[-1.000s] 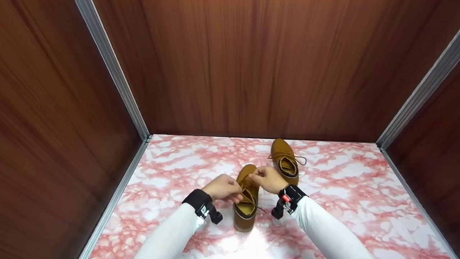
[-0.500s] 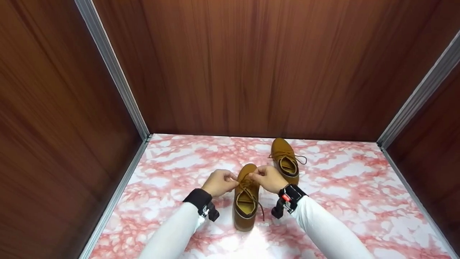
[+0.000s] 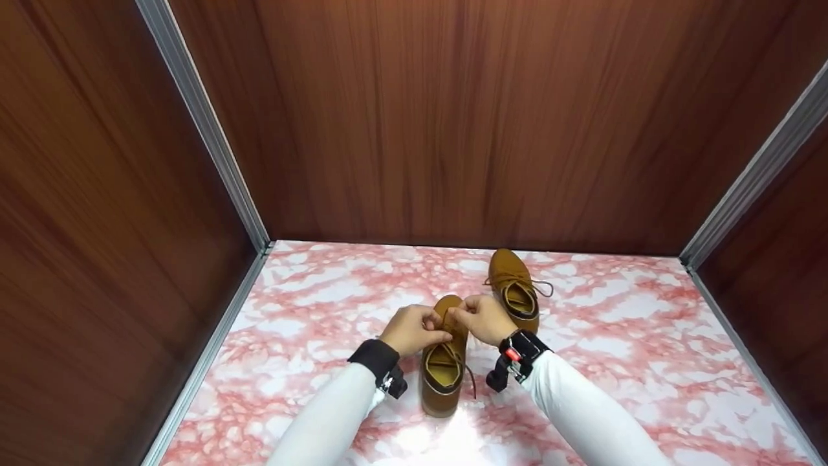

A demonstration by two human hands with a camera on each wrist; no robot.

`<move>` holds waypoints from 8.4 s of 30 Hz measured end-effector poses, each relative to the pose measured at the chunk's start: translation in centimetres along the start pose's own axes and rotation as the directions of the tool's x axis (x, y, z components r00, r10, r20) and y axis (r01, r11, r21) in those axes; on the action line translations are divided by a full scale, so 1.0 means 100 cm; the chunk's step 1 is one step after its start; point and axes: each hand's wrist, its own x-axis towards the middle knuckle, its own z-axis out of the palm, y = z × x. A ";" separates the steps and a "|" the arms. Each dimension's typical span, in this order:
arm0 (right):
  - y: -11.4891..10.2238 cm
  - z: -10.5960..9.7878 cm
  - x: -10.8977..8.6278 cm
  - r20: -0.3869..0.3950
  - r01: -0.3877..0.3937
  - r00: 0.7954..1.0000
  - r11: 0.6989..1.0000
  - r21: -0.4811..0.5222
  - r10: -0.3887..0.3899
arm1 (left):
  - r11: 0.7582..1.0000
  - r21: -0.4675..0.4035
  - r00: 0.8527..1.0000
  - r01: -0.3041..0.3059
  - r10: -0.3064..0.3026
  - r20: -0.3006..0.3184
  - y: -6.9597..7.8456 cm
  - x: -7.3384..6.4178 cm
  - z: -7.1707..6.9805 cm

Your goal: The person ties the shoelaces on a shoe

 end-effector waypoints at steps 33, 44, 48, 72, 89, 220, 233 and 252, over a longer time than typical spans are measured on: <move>0.023 -0.002 -0.036 0.136 0.130 0.982 0.991 -0.008 -0.128 | 0.970 -0.226 0.989 0.089 -0.059 0.137 -0.004 -0.001 -0.002; 0.018 0.019 -0.044 0.162 0.137 0.978 0.990 -0.031 -0.130 | 0.941 -0.319 0.989 0.114 -0.076 0.129 -0.007 -0.001 0.003; 0.018 0.022 -0.044 0.163 0.143 0.977 0.989 -0.031 -0.136 | 0.922 -0.369 0.990 0.121 -0.084 0.115 -0.006 -0.001 0.003; 0.035 -0.003 -0.054 0.185 0.104 0.976 0.992 0.075 -0.116 | 0.844 -0.515 0.988 0.151 -0.106 0.115 -0.012 -0.004 0.005; 0.035 -0.009 -0.049 0.123 0.187 0.976 0.982 -0.034 -0.182 | 0.983 -0.002 0.983 0.184 -0.184 0.005 -0.002 -0.003 0.004; 0.028 0.020 -0.017 0.048 0.017 0.999 0.994 0.107 -0.022 | 0.949 -0.296 0.985 0.106 -0.059 0.162 -0.009 -0.009 -0.005; 0.035 0.025 -0.016 0.039 0.064 0.997 0.987 0.149 -0.071 | 0.922 -0.345 0.976 0.176 -0.116 0.186 -0.011 -0.001 -0.001; 0.039 0.013 -0.022 0.078 0.040 0.996 0.985 0.166 -0.053 | 0.940 -0.307 0.982 0.149 -0.104 0.157 -0.008 -0.003 0.003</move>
